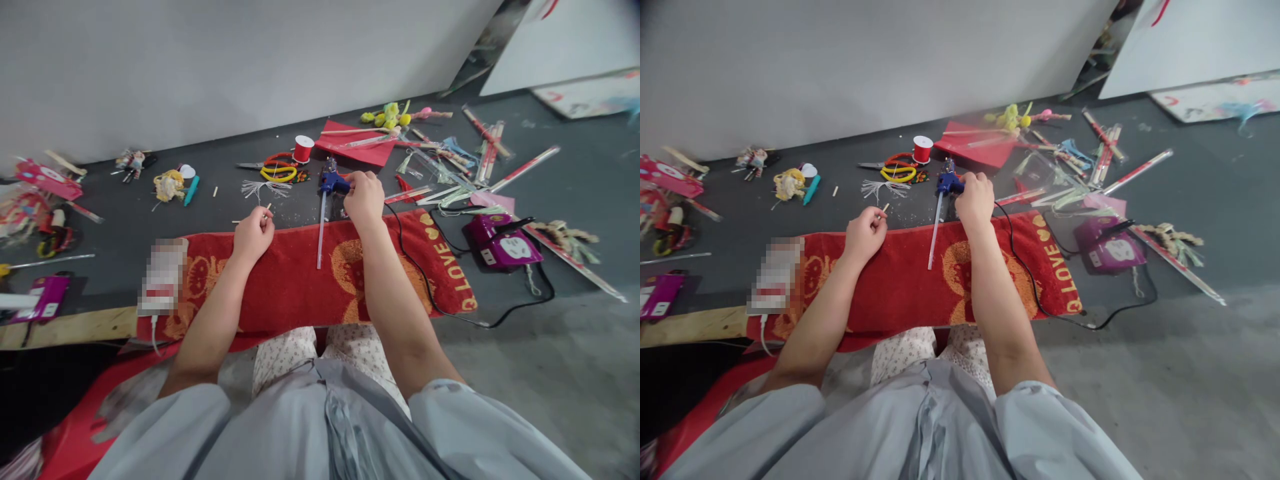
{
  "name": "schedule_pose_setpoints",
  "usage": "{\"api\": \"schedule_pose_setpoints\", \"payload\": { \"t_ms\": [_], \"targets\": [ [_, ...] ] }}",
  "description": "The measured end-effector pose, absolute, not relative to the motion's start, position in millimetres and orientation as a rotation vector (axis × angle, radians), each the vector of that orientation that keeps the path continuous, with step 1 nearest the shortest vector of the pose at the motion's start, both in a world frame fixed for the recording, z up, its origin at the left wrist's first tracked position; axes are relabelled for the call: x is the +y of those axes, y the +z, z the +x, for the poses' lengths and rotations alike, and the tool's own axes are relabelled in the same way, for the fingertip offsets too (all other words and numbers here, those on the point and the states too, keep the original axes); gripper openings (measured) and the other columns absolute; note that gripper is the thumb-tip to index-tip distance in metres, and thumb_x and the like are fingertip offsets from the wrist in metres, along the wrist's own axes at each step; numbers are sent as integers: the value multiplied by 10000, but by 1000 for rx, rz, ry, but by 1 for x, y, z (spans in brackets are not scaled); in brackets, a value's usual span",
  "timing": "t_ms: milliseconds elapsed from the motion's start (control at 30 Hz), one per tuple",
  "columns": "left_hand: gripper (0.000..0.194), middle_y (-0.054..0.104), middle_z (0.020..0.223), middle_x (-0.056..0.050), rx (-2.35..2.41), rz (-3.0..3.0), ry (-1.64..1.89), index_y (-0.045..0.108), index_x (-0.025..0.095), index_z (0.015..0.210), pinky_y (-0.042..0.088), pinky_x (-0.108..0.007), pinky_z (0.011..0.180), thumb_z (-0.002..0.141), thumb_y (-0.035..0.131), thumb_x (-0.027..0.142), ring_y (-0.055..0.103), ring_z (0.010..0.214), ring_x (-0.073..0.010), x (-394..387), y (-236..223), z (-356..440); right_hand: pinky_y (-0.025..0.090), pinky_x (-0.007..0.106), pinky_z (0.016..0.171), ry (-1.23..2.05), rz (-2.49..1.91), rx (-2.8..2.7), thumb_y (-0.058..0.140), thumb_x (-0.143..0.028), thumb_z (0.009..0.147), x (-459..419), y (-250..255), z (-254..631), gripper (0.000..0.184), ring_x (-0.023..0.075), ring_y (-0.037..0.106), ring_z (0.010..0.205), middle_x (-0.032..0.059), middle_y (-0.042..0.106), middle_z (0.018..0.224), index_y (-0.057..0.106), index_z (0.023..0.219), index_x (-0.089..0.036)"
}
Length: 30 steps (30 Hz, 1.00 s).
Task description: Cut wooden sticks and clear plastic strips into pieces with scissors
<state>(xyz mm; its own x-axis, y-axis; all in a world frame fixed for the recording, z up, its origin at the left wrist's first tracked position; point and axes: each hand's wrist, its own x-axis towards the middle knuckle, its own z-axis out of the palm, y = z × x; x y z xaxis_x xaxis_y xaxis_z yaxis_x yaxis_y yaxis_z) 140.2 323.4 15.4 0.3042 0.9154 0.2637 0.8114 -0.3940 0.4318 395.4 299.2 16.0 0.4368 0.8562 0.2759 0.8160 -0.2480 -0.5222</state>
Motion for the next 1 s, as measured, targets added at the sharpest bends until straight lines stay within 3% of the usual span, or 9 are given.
{"api": "schedule_pose_setpoints", "payload": {
  "t_ms": [1000],
  "targets": [
    [139,535,589,37,1549,2363,724,595,203,888,373,-235,623,790,497,213,490,548,-107,323,22,144,407,373,905,162,-2062,-1445,412,-19,749,304,18,394,439,253,551,1008,125,621,1085,641,1098,-154]
  ]
}}
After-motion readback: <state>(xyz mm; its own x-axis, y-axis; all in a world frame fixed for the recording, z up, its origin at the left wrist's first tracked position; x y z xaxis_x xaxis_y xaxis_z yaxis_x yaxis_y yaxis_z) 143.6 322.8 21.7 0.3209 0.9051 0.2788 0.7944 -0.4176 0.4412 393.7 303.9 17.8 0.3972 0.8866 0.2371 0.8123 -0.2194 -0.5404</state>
